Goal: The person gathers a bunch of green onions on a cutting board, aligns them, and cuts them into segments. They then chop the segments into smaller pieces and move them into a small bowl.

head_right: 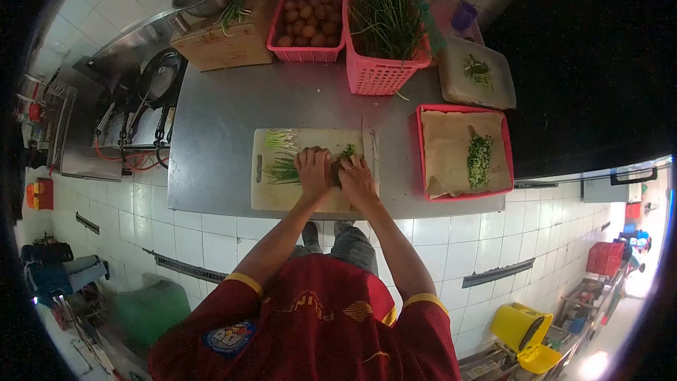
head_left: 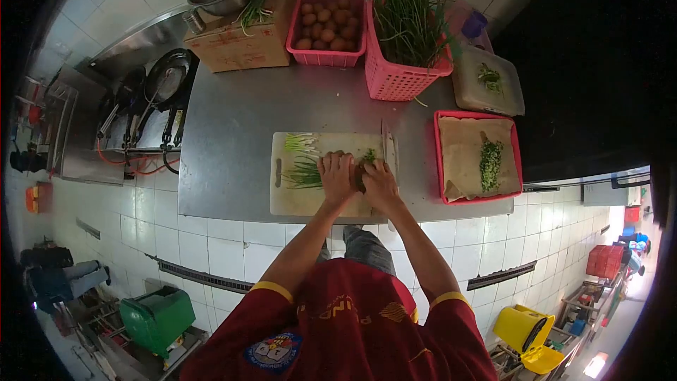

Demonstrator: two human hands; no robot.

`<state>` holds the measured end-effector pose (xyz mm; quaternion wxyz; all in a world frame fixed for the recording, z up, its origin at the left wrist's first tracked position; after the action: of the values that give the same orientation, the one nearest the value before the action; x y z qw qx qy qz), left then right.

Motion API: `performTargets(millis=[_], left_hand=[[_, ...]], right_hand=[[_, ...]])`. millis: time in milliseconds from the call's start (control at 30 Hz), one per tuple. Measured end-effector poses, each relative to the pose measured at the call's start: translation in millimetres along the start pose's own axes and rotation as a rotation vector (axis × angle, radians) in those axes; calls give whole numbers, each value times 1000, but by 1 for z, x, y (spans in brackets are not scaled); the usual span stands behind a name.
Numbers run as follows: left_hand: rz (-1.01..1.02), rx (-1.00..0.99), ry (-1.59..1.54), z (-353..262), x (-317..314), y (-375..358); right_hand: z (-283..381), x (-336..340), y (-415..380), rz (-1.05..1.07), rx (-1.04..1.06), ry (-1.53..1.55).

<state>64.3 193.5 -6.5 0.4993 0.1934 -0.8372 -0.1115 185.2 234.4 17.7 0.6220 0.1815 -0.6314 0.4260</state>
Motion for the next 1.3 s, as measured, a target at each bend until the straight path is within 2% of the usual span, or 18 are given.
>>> performTargets(millis=[100, 167, 300, 367, 500, 700, 900, 967, 1067, 1167, 1267, 1300], left_hand=[[11, 54, 182, 20, 8, 1], [85, 111, 156, 30, 5, 3], [220, 160, 194, 27, -2, 9], [208, 154, 215, 22, -9, 9], [305, 160, 315, 22, -23, 0], [427, 166, 291, 27, -32, -1], [384, 69, 295, 23, -24, 0], [388, 93, 273, 20, -21, 0], [343, 103, 277, 24, -27, 1], [335, 123, 286, 26, -30, 3], [346, 128, 290, 25, -24, 3], [342, 125, 290, 24, -24, 3]], right_hand=[[-5, -18, -1, -131, 26, -9], [-4, -18, 0, -186, 41, -17], [-2, -15, 1, -130, 8, 52], [1, -12, 0, -113, -9, 51], [2, -11, 0, -129, -16, 8], [2, -13, 2, -165, -28, 18], [4, -15, 0, -155, -51, 13], [4, -16, -3, -188, -41, 1], [7, -2, -35, -416, -227, 322], [-1, -18, -70, -301, -708, 350], [-15, -65, -80, -188, -702, 680], [-18, -68, -80, -185, -667, 611]])
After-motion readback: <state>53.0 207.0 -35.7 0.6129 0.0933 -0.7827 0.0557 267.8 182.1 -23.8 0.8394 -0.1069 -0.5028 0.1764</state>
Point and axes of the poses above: each hand's wrist, its own y-axis towards the middle knuckle, its own x-axis out of the back of the hand, z = x × y, the point moved 3 cm from there along y, towards the middle knuckle, and after that the axes turned 11 degrees about z, right-handed, at the moved point
